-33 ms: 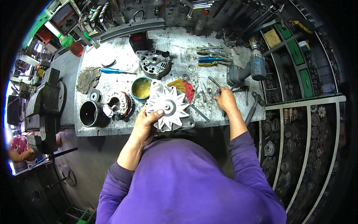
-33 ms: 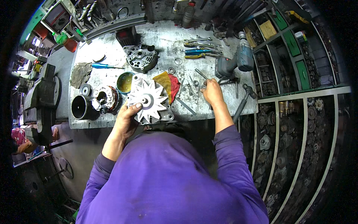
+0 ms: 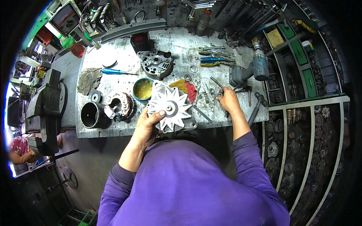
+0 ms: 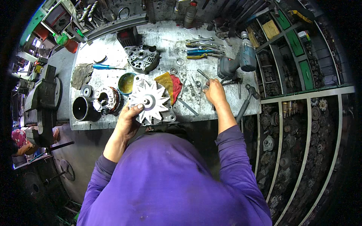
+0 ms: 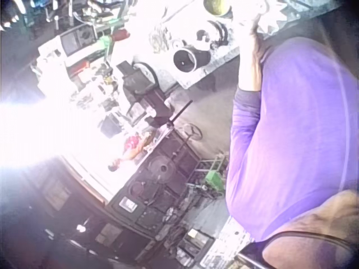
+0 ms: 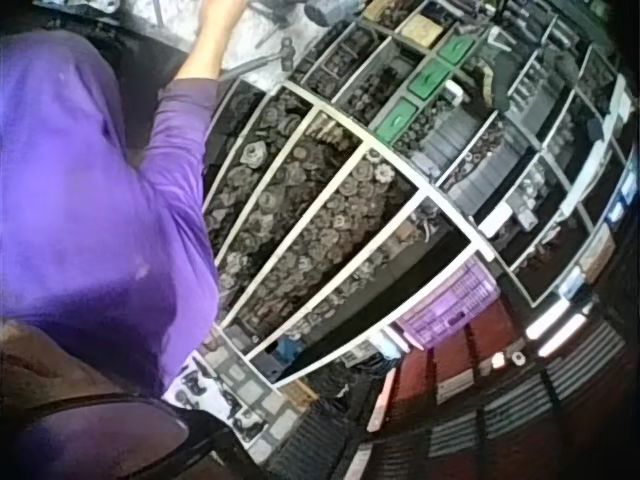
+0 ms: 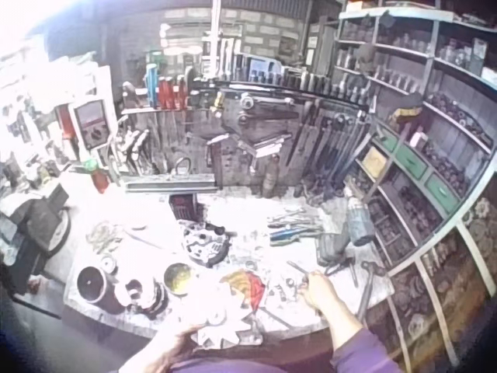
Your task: The person assembles mechanical components on a workbench, using a screwdriver to tighten parts and a power drill to secure a nut. They handle gears, bearings, and a housing, applying grease and wiping parts with a cloth during the process.
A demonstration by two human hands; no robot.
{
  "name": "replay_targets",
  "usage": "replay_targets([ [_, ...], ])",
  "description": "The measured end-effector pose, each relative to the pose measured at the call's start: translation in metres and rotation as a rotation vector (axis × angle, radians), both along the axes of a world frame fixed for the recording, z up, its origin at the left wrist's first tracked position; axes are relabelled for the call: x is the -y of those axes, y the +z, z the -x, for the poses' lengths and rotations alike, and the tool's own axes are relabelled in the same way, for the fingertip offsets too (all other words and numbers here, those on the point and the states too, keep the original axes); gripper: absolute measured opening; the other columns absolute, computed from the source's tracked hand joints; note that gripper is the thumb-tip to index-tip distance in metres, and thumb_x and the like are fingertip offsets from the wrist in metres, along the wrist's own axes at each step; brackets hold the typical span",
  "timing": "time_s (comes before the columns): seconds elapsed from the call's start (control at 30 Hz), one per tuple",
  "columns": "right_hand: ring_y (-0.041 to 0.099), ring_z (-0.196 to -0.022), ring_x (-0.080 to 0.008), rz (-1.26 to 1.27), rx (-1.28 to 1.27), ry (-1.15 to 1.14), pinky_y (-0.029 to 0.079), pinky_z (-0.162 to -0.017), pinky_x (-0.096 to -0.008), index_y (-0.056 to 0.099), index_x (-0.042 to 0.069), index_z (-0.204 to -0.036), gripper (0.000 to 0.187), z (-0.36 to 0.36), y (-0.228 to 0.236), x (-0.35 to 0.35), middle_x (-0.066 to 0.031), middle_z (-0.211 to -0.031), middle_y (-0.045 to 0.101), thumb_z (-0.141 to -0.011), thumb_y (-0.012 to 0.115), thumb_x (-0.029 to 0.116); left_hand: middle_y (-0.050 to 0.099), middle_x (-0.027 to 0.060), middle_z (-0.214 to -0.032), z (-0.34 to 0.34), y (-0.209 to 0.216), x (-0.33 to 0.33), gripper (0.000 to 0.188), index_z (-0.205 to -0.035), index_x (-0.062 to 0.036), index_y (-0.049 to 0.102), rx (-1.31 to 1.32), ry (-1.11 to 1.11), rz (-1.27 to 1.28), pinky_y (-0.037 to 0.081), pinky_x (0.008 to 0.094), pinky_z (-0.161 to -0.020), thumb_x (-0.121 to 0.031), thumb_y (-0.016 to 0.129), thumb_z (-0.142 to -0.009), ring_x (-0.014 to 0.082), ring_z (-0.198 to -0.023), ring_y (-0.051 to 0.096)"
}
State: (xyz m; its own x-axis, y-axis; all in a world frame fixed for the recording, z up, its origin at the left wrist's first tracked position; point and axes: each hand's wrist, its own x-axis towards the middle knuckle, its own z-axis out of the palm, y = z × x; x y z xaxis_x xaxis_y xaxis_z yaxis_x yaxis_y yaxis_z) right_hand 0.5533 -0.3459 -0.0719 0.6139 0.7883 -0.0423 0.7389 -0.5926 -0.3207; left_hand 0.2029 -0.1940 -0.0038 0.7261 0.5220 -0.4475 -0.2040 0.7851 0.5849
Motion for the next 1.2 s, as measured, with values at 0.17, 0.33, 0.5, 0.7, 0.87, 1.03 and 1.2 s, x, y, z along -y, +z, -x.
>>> replay_targets([
  [0.17, 0.072, -0.084, -0.0188, -0.366, -0.438, -0.09, 0.057, -0.075, -0.033, 0.072, -0.004, -0.104, 0.018, 0.048, 0.082, -0.032, -0.0101, -0.089, 0.075, -0.092, 0.079, 0.008, 0.071, 0.0128, -0.126, -0.005, -0.002, -0.004, 0.06, -0.141, -0.0016, 0.054, -0.036, 0.001, -0.08, 0.057, 0.0398, -0.101, -0.009, 0.082, -0.088, 0.0228, -0.114, 0.07],
  [0.33, 0.067, -0.078, -0.0099, -0.499, -0.881, 0.293, 0.055, -0.069, -0.0266, 0.073, -0.003, -0.107, 0.013, 0.132, 0.146, -0.054, -0.0061, -0.09, 0.075, -0.102, 0.069, 0.008, 0.072, 0.0113, -0.124, -0.01, -0.001, -0.002, 0.059, -0.14, -0.0017, 0.055, 0.0, 0.018, -0.103, 0.058, 0.0388, -0.098, -0.009, 0.083, -0.088, 0.0214, -0.112, 0.07],
  [0.5, 0.067, -0.081, -0.0156, -0.328, -0.56, 0.466, 0.055, -0.074, -0.0312, 0.074, -0.005, -0.106, 0.016, 0.161, 0.16, -0.081, -0.0103, -0.09, 0.071, -0.098, 0.071, 0.008, 0.071, 0.0103, -0.125, -0.009, 0.002, -0.001, 0.062, -0.141, -0.0023, 0.055, -0.025, -0.02, -0.09, 0.057, 0.0382, -0.099, -0.01, 0.085, -0.087, 0.0208, -0.113, 0.07],
  [0.7, 0.07, -0.095, -0.0284, -0.18, -0.442, 0.468, 0.055, -0.085, -0.038, 0.069, 0.0, -0.13, 0.042, 0.142, 0.181, -0.069, -0.0152, -0.109, 0.067, -0.091, 0.077, 0.014, 0.069, 0.0125, -0.13, -0.009, 0.002, -0.001, 0.073, -0.147, -0.0023, 0.049, -0.055, -0.014, -0.142, 0.057, 0.0374, -0.1, -0.013, 0.087, -0.086, 0.0211, -0.117, 0.068],
  [0.87, 0.069, -0.097, -0.0366, -0.197, -0.342, 0.737, 0.057, -0.085, -0.0453, 0.071, 0.002, -0.123, 0.041, 0.139, 0.17, -0.066, -0.0161, -0.111, 0.067, -0.088, 0.079, 0.021, 0.065, 0.0128, -0.135, -0.008, -0.006, -0.005, 0.076, -0.153, -0.0046, 0.044, 0.006, -0.052, -0.062, 0.061, 0.0401, -0.095, -0.015, 0.083, -0.089, 0.0224, -0.118, 0.068],
  [1.03, 0.07, -0.099, -0.0376, -0.17, -0.329, 0.739, 0.057, -0.085, -0.0446, 0.073, 0.003, -0.116, 0.034, 0.136, 0.161, -0.072, -0.0151, -0.109, 0.067, -0.088, 0.079, 0.022, 0.056, 0.0137, -0.148, 0.01, -0.012, -0.014, 0.093, -0.158, -0.0029, 0.037, 0.247, -0.2, -0.16, 0.049, 0.0394, -0.113, -0.02, 0.082, -0.079, 0.0234, -0.135, 0.058],
  [1.2, 0.07, -0.096, -0.0379, -0.171, -0.308, 0.729, 0.057, -0.083, -0.0455, 0.073, 0.004, -0.114, 0.035, 0.14, 0.164, -0.076, -0.0153, -0.105, 0.067, -0.087, 0.079, 0.024, 0.061, 0.0142, -0.143, -0.007, -0.029, -0.008, 0.073, -0.143, -0.0072, 0.058, -0.285, -0.298, -1.547, 0.047, 0.0438, -0.112, -0.017, 0.085, -0.075, 0.0329, -0.132, 0.06],
])
